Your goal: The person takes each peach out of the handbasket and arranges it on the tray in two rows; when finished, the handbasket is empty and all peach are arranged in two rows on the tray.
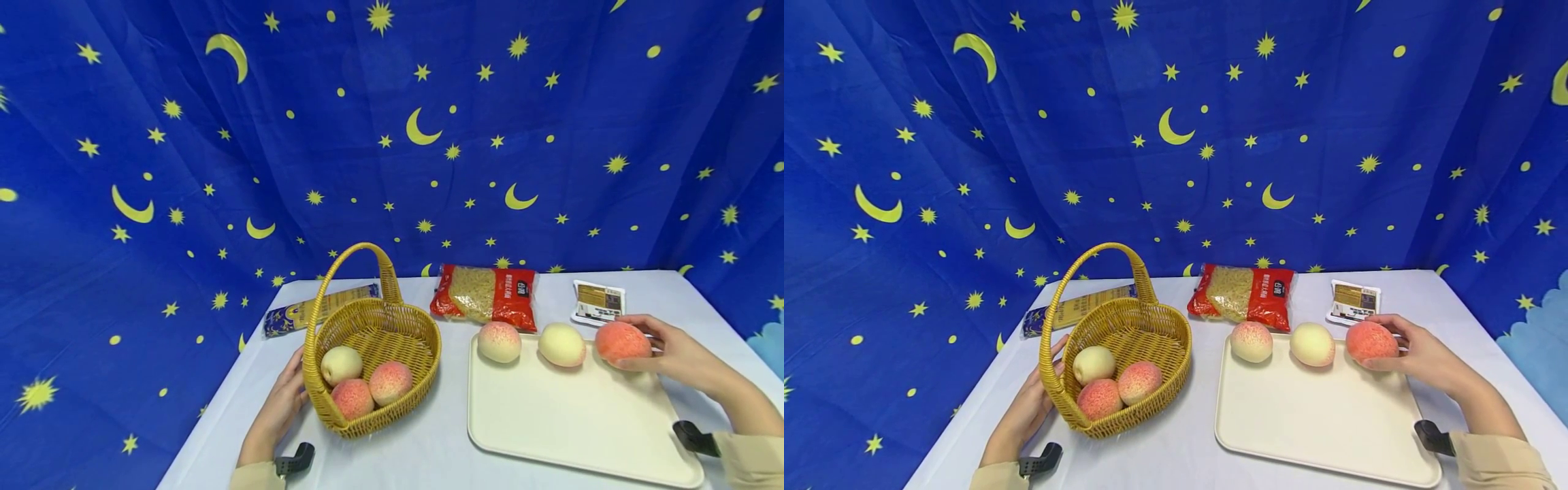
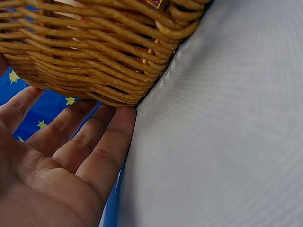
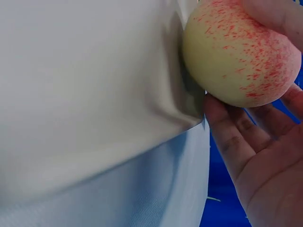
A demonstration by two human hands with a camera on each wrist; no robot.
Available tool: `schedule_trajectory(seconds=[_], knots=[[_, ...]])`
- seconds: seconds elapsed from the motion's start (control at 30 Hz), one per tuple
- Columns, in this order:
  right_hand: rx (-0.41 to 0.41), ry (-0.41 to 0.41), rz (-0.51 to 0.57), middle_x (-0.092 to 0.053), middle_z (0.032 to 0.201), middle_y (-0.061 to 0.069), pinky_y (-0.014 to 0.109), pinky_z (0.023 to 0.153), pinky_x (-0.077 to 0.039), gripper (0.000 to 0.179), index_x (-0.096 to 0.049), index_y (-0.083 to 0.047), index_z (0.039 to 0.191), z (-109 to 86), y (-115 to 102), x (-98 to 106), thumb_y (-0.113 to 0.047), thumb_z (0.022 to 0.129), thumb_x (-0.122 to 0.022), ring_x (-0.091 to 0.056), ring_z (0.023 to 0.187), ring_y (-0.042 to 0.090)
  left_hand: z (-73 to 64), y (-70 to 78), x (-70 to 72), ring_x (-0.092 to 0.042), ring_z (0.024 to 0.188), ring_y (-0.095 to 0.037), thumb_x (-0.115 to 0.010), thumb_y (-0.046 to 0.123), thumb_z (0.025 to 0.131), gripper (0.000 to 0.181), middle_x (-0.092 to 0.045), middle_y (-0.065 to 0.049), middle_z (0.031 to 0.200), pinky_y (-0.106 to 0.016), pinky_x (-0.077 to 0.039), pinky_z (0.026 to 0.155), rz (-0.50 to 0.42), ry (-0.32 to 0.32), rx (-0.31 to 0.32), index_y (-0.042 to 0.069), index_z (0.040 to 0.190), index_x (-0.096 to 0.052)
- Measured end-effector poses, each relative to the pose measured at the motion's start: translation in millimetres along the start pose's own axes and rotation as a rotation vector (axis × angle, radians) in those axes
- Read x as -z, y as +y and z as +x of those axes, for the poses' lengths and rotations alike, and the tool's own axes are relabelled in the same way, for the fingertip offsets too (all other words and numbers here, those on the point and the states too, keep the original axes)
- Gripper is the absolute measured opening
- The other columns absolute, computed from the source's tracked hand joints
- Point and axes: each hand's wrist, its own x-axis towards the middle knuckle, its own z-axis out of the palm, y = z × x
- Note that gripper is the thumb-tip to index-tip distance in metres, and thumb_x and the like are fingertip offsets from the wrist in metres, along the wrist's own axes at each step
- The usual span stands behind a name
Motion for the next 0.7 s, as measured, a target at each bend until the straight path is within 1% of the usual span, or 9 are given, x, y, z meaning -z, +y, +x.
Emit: schedule_trajectory(seconds=[0.1, 0.2, 0.23, 0.33, 0.47, 0.5, 0.57, 0.63, 0.7], knots=[[-0.006, -0.007, -0.016, -0.064, 0.14, 0.026, 0.026, 0.081, -0.053, 0.08, -0.045, 0.002, 0.153, -0.3, 0.7, 0.2, -0.029, 0.092, -0.086, -0.051, 0.101, -0.015, 0.0, 0.1, 0.0, -0.025, 0.163, -0.032, -0.045, 0.027, 0.113, 0.062, -0.02, -0.012, 0.18, -0.033, -0.044, 0.11, -0.005, -0.004, 0.0, 0.024, 0.171, -0.024], [-0.006, -0.012, -0.038, -0.065, 0.139, 0.026, 0.032, 0.083, -0.052, 0.08, -0.046, 0.002, 0.153, 0.5, 0.0, 0.4, -0.031, 0.091, -0.086, -0.055, 0.107, -0.003, -0.2, 0.5, 0.0, -0.026, 0.162, -0.032, -0.045, 0.027, 0.113, 0.062, -0.02, -0.012, 0.18, -0.033, -0.045, 0.111, -0.003, 0.001, 0.004, 0.025, 0.171, -0.025], [-0.003, -0.011, -0.042, -0.065, 0.139, 0.026, 0.033, 0.083, -0.052, 0.08, -0.046, 0.002, 0.153, 0.8, -0.3, 0.5, -0.031, 0.091, -0.086, -0.059, 0.11, 0.003, -0.2, 0.7, 0.0, -0.026, 0.162, -0.032, -0.045, 0.027, 0.113, 0.062, -0.02, -0.012, 0.18, -0.034, -0.044, 0.112, -0.001, 0.002, 0.004, 0.025, 0.171, -0.025], [-0.002, -0.015, -0.05, -0.065, 0.139, 0.028, 0.035, 0.084, -0.052, 0.081, -0.045, 0.003, 0.153, 1.2, -2.1, 1.0, -0.032, 0.092, -0.085, -0.061, 0.113, 0.013, -0.3, 0.9, 0.0, -0.026, 0.163, -0.033, -0.045, 0.027, 0.113, 0.061, -0.019, -0.012, 0.181, -0.042, -0.043, 0.118, 0.004, 0.005, 0.003, 0.025, 0.171, -0.025], [-0.003, -0.028, -0.051, -0.064, 0.141, 0.031, 0.033, 0.083, -0.053, 0.079, -0.046, 0.003, 0.154, 1.5, -4.6, 2.4, -0.034, 0.094, -0.083, -0.06, 0.11, 0.006, -0.4, 0.6, -0.1, -0.023, 0.165, -0.036, -0.045, 0.028, 0.114, 0.062, -0.015, -0.013, 0.181, -0.057, -0.036, 0.125, 0.004, 0.0, -0.004, 0.025, 0.172, -0.024], [-0.003, -0.032, -0.049, -0.063, 0.141, 0.032, 0.033, 0.083, -0.053, 0.079, -0.046, 0.003, 0.154, 1.5, -5.1, 2.7, -0.034, 0.095, -0.083, -0.062, 0.11, 0.007, -0.3, 0.2, -0.1, -0.022, 0.165, -0.037, -0.045, 0.028, 0.113, 0.062, -0.015, -0.013, 0.181, -0.059, -0.034, 0.126, 0.004, -0.001, -0.006, 0.024, 0.172, -0.024], [-0.005, -0.042, -0.045, -0.061, 0.142, 0.035, 0.035, 0.082, -0.054, 0.078, -0.047, 0.003, 0.154, 1.2, -5.9, 3.0, -0.035, 0.096, -0.081, -0.067, 0.112, 0.017, -0.4, 0.2, -0.3, -0.021, 0.165, -0.036, -0.045, 0.029, 0.114, 0.062, -0.014, -0.012, 0.182, -0.06, -0.033, 0.127, 0.001, -0.002, -0.008, 0.024, 0.172, -0.024], [-0.012, -0.054, -0.041, -0.06, 0.142, 0.036, 0.038, 0.081, -0.055, 0.077, -0.047, 0.004, 0.154, 0.6, -6.6, 3.7, -0.035, 0.096, -0.08, -0.069, 0.113, 0.03, -0.4, 0.2, -0.5, -0.02, 0.165, -0.035, -0.045, 0.03, 0.114, 0.062, -0.013, -0.011, 0.182, -0.058, -0.034, 0.126, 0.0, -0.004, -0.008, 0.024, 0.172, -0.024], [-0.021, -0.062, -0.045, -0.06, 0.141, 0.036, 0.039, 0.08, -0.055, 0.077, -0.047, 0.004, 0.154, 0.0, -6.6, 5.2, -0.035, 0.096, -0.08, -0.069, 0.112, 0.036, -0.2, -0.3, -0.5, -0.02, 0.164, -0.034, -0.045, 0.031, 0.114, 0.062, -0.014, -0.011, 0.182, -0.057, -0.035, 0.126, 0.002, -0.005, -0.01, 0.024, 0.172, -0.024]])
